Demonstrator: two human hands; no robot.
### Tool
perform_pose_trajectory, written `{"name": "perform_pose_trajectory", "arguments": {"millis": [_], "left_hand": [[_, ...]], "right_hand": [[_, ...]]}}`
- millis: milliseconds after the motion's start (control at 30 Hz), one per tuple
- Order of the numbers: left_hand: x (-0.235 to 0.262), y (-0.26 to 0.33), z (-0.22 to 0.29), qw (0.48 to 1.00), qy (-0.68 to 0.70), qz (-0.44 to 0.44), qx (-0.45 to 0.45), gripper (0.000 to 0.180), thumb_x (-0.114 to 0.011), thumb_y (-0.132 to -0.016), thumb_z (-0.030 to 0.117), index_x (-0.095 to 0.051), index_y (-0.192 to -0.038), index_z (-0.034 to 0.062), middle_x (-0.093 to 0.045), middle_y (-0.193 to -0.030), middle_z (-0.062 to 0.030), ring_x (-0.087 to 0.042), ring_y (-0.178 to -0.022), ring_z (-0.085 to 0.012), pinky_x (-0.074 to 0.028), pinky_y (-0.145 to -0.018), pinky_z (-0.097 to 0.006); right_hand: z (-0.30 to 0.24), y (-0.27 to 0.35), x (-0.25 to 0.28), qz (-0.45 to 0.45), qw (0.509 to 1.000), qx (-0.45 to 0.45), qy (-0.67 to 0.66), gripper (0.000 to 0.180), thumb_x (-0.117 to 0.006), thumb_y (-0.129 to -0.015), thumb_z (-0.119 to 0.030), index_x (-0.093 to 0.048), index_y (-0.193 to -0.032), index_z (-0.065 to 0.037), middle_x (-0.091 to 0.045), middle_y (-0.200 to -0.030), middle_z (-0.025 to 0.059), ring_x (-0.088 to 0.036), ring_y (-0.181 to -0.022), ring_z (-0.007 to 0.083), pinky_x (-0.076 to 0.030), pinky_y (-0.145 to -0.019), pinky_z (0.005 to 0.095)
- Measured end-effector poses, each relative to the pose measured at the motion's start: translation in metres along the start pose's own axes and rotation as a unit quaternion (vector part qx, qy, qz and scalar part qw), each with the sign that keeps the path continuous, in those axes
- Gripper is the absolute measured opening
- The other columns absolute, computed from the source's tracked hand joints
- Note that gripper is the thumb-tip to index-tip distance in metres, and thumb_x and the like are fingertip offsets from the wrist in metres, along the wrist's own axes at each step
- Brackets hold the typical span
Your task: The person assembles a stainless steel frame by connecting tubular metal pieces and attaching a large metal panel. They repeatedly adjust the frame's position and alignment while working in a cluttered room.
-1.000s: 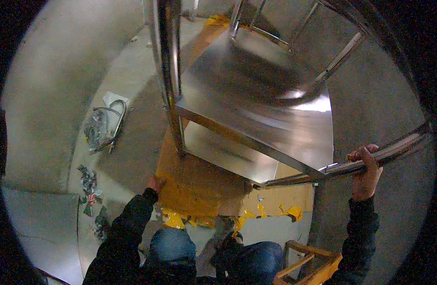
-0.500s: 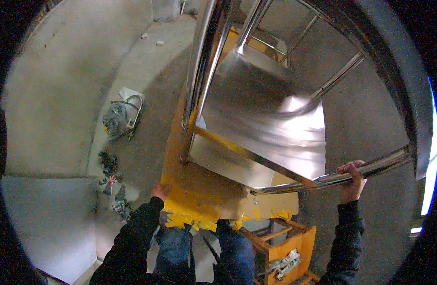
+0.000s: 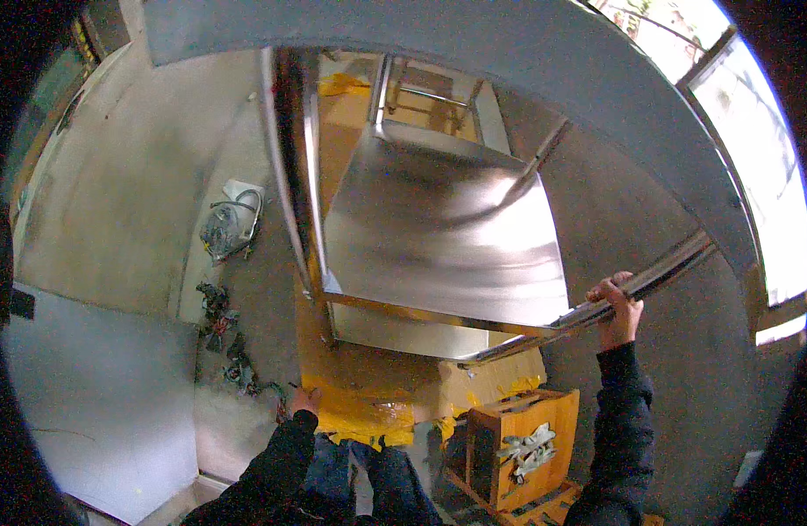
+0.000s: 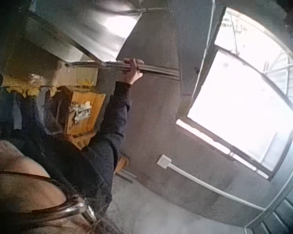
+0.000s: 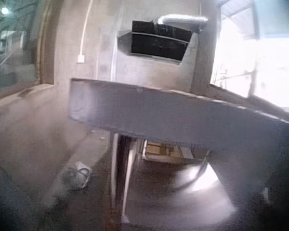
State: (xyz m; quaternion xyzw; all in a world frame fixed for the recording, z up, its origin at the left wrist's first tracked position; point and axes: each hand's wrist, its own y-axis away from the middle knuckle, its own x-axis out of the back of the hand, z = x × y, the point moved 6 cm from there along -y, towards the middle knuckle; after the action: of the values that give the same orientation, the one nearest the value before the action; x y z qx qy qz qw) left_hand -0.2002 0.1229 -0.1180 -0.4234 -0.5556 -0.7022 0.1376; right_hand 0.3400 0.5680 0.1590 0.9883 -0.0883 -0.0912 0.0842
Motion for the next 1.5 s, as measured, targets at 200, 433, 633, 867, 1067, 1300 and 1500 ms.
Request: {"name": "perform_pose_trajectory", "arguments": {"millis": [200,433,633,867,1067,1300,1500], "left_hand": [[-0.017,0.004,-0.024,0.997,-0.041,-0.058,-0.041,0.061,-0.055,-0.074,0.048,-0.042,-0.108,-0.0011,-0.058,-0.09,-0.0259,-0.058,-0.084,-0.0382,-0.045,-0.071,-0.049],[0.077,-0.025,-0.002,0.918,0.337,-0.183,-0.105,0.048,-0.044,-0.085,0.041,-0.044,-0.108,-0.001,-0.056,-0.088,-0.016,-0.057,-0.077,-0.029,-0.049,-0.063,-0.043],[0.342,0.056,0.186,0.713,0.585,-0.301,-0.242,0.06,-0.032,-0.088,0.047,-0.029,-0.131,0.0041,-0.038,-0.128,-0.0173,-0.04,-0.116,-0.0291,-0.036,-0.093,-0.043],[0.351,0.095,0.206,0.729,0.525,-0.295,-0.325,0.053,-0.053,-0.083,0.022,-0.03,-0.125,0.0005,-0.044,-0.118,-0.0123,-0.044,-0.108,-0.0214,-0.035,-0.092,-0.035],[0.343,0.115,0.21,0.716,0.519,-0.332,-0.327,0.058,-0.06,-0.081,0.018,-0.026,-0.123,-0.0031,-0.047,-0.112,-0.0127,-0.046,-0.101,-0.0189,-0.037,-0.089,-0.034],[0.251,0.128,0.262,0.766,0.399,-0.318,-0.39,0.092,-0.064,-0.076,0.037,-0.003,-0.122,-0.0148,-0.041,-0.118,-0.0236,-0.044,-0.107,-0.0269,-0.037,-0.091,-0.034],[0.23,0.168,0.299,0.768,0.338,-0.327,-0.435,0.105,-0.061,-0.078,0.042,0.014,-0.124,-0.0161,-0.026,-0.129,-0.028,-0.031,-0.119,-0.0308,-0.028,-0.098,-0.036]], "right_hand": [[0.007,0.016,0.009,-0.013,1.0,-0.006,-0.013,0.02,-0.058,-0.069,0.001,-0.044,-0.08,-0.008,-0.047,-0.065,0.0035,-0.05,-0.059,0.0167,-0.044,-0.06,0.0326],[0.095,0.046,0.039,0.025,0.988,0.024,0.153,0.02,-0.055,-0.074,-0.01,-0.046,-0.091,-0.005,-0.048,-0.085,0.0072,-0.05,-0.076,0.0221,-0.043,-0.068,0.0361],[0.079,0.119,0.034,0.145,0.988,-0.037,0.046,0.028,-0.051,-0.077,-0.019,-0.043,-0.099,-0.005,-0.046,-0.094,0.0082,-0.048,-0.084,0.0243,-0.041,-0.073,0.0376],[0.079,0.21,0.002,0.252,0.964,-0.077,-0.039,0.039,-0.047,-0.08,-0.03,-0.041,-0.109,-0.004,-0.044,-0.106,0.0093,-0.045,-0.092,0.0269,-0.038,-0.08,0.0395],[0.094,0.27,0.007,0.347,0.928,-0.095,-0.097,0.049,-0.042,-0.083,-0.039,-0.038,-0.118,-0.004,-0.042,-0.115,0.0103,-0.043,-0.1,0.0291,-0.035,-0.086,0.0411],[0.07,0.318,0.009,0.327,0.915,-0.073,-0.225,0.062,-0.038,-0.087,-0.05,-0.036,-0.128,-0.004,-0.04,-0.126,0.0114,-0.041,-0.109,0.0317,-0.032,-0.093,0.0429],[0.016,0.324,-0.064,0.445,0.886,-0.124,-0.026,0.07,-0.049,-0.082,-0.051,-0.035,-0.127,0.0,-0.04,-0.126,0.0134,-0.042,-0.11,0.0285,-0.039,-0.088,0.0406]]}}
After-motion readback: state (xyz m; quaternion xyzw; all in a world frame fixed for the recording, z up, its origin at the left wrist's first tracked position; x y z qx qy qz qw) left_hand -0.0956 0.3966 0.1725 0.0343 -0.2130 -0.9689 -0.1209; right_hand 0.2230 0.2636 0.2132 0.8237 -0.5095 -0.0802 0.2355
